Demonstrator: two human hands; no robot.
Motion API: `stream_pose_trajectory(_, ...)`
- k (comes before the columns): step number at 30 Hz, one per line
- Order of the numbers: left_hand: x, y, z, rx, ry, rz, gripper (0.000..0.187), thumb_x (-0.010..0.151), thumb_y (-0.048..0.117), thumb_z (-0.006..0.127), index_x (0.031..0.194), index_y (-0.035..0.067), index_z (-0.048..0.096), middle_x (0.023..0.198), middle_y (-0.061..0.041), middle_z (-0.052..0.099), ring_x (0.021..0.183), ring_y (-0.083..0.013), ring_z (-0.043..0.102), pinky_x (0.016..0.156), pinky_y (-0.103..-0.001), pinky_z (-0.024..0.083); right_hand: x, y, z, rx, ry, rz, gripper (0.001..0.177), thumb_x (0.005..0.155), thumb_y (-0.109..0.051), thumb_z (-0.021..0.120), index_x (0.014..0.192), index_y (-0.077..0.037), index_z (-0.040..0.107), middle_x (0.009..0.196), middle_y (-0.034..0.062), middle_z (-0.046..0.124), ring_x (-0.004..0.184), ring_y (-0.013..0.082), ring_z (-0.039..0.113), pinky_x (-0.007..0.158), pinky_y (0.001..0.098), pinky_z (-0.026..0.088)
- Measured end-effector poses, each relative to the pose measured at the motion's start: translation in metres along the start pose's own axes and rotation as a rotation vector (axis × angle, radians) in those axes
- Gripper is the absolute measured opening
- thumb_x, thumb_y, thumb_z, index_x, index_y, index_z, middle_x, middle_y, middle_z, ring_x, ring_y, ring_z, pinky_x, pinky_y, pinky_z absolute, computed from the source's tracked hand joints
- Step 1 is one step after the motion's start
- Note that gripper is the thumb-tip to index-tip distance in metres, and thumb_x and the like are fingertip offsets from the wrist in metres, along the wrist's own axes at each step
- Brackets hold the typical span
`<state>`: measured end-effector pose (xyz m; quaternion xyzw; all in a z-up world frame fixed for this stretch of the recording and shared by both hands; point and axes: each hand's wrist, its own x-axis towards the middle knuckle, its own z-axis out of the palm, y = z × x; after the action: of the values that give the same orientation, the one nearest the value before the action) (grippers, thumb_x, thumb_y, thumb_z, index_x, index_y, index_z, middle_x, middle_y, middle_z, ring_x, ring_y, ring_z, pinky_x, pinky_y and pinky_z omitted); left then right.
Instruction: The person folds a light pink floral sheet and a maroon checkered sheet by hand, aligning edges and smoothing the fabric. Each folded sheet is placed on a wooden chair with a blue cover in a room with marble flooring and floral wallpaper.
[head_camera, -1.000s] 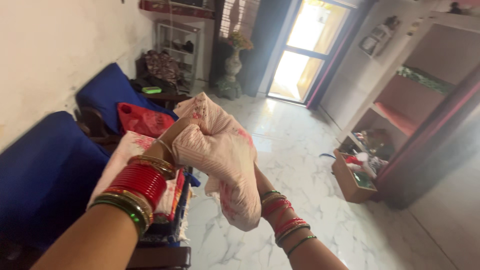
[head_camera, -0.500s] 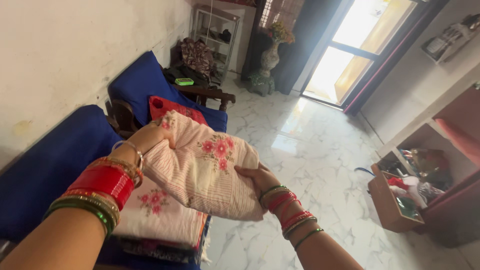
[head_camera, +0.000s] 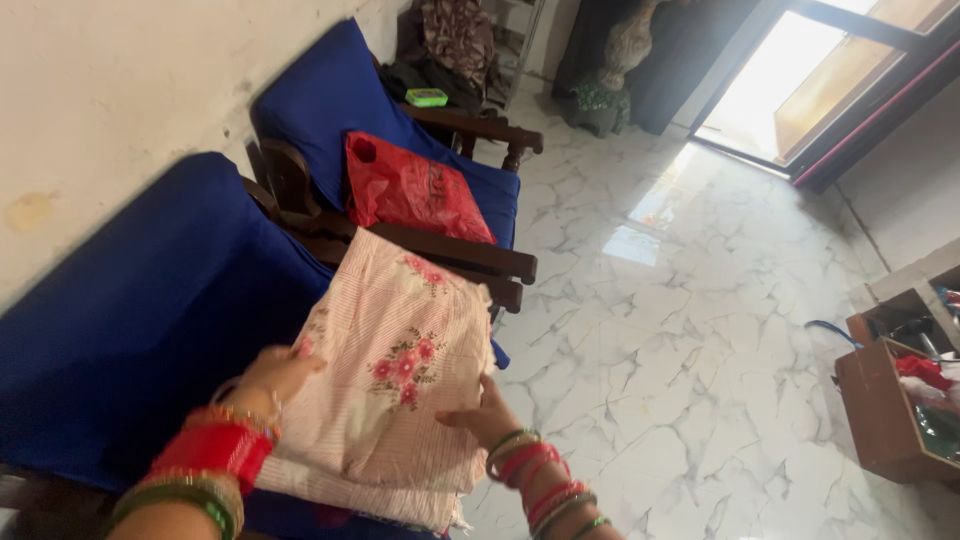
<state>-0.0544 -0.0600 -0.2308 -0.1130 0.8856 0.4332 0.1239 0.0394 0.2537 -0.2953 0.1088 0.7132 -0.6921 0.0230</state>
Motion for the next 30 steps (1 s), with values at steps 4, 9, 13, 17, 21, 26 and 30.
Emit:
stream_pose_trajectory(4, -0.006, -0.033, 0.02, -0.018, 0.06, -0.196, 0.091, 0.076, 0.055, 0.082, 0.138, -0.007, 0.055, 0.135, -0.03, 0.065, 0.124, -0.0408, 0.066, 0.106, -0.044, 0.051, -0.012, 0.022, -0.003, 0.06, 0.137, 0.397, 0.103, 0.074, -0.02, 0.089, 0.153, -0.005, 0.024, 0.124, 0.0199, 0.07, 0.101, 0.0293, 0.073, 0.082, 0.0425, 0.062)
stream_pose_trajectory(9, -0.026, -0.005, 0.009, 0.158, 0.047, -0.165, 0.091, 0.08, 0.067, 0.071, 0.134, -0.005, 0.061, 0.127, -0.031, 0.068, 0.116, -0.0421, 0.07, 0.1, -0.047, 0.055, -0.033, -0.012, 0.005, 0.078, 0.106, 0.237, 0.082, 0.079, -0.022, 0.085, 0.145, 0.003, 0.044, 0.116, 0.0199, 0.072, 0.095, 0.0286, 0.074, 0.075, 0.0419, 0.062)
stream_pose_trajectory(13, -0.045, 0.037, -0.008, 0.218, 0.281, 0.332, 0.075, 0.084, 0.063, 0.072, 0.113, -0.006, 0.073, 0.109, -0.03, 0.072, 0.105, -0.042, 0.07, 0.09, -0.046, 0.055, -0.03, -0.055, 0.011, 0.338, 0.006, -0.031, 0.068, 0.081, -0.003, 0.074, 0.143, 0.0, 0.046, 0.112, 0.0147, 0.073, 0.094, 0.0231, 0.074, 0.076, 0.0369, 0.064)
stream_pose_trajectory(17, -0.068, 0.062, -0.022, -0.101, 0.306, 0.538, 0.052, 0.09, 0.048, 0.07, 0.105, -0.002, 0.073, 0.09, -0.025, 0.072, 0.085, -0.0385, 0.071, 0.077, -0.047, 0.055, -0.036, -0.085, 0.009, 0.432, 0.168, -0.332, 0.048, 0.089, 0.003, 0.064, 0.137, 0.007, 0.061, 0.11, 0.0113, 0.071, 0.088, 0.0183, 0.07, 0.075, 0.0324, 0.06)
stream_pose_trajectory(21, -0.07, 0.035, -0.033, -0.418, 0.261, 0.47, 0.053, 0.083, 0.044, 0.069, 0.114, 0.001, 0.073, 0.097, -0.022, 0.077, 0.091, -0.0378, 0.073, 0.081, -0.046, 0.055, -0.045, -0.06, 0.016, 0.436, 0.239, -0.387, 0.047, 0.09, -0.001, 0.064, 0.136, 0.006, 0.06, 0.104, 0.0087, 0.07, 0.084, 0.0169, 0.07, 0.069, 0.0308, 0.058)
stream_pose_trajectory(26, -0.033, -0.042, -0.026, 0.226, 0.067, 0.023, 0.087, 0.082, 0.057, 0.074, 0.14, -0.003, 0.051, 0.126, -0.029, 0.066, 0.117, -0.0397, 0.068, 0.1, -0.044, 0.053, -0.035, 0.025, 0.023, -0.265, 0.113, -0.031, 0.075, 0.08, -0.015, 0.08, 0.145, -0.009, 0.043, 0.09, 0.0072, 0.068, 0.075, 0.016, 0.063, 0.062, 0.0297, 0.052)
stream_pose_trajectory(30, -0.025, -0.071, -0.007, 0.257, -0.049, 0.047, 0.106, 0.078, 0.063, 0.075, 0.151, -0.002, 0.035, 0.136, -0.029, 0.059, 0.126, -0.0388, 0.063, 0.108, -0.041, 0.048, -0.02, 0.048, 0.03, -0.144, 0.132, 0.2, 0.082, 0.076, -0.019, 0.086, 0.141, -0.008, 0.038, 0.085, 0.0051, 0.063, 0.066, 0.0165, 0.061, 0.052, 0.0334, 0.05)
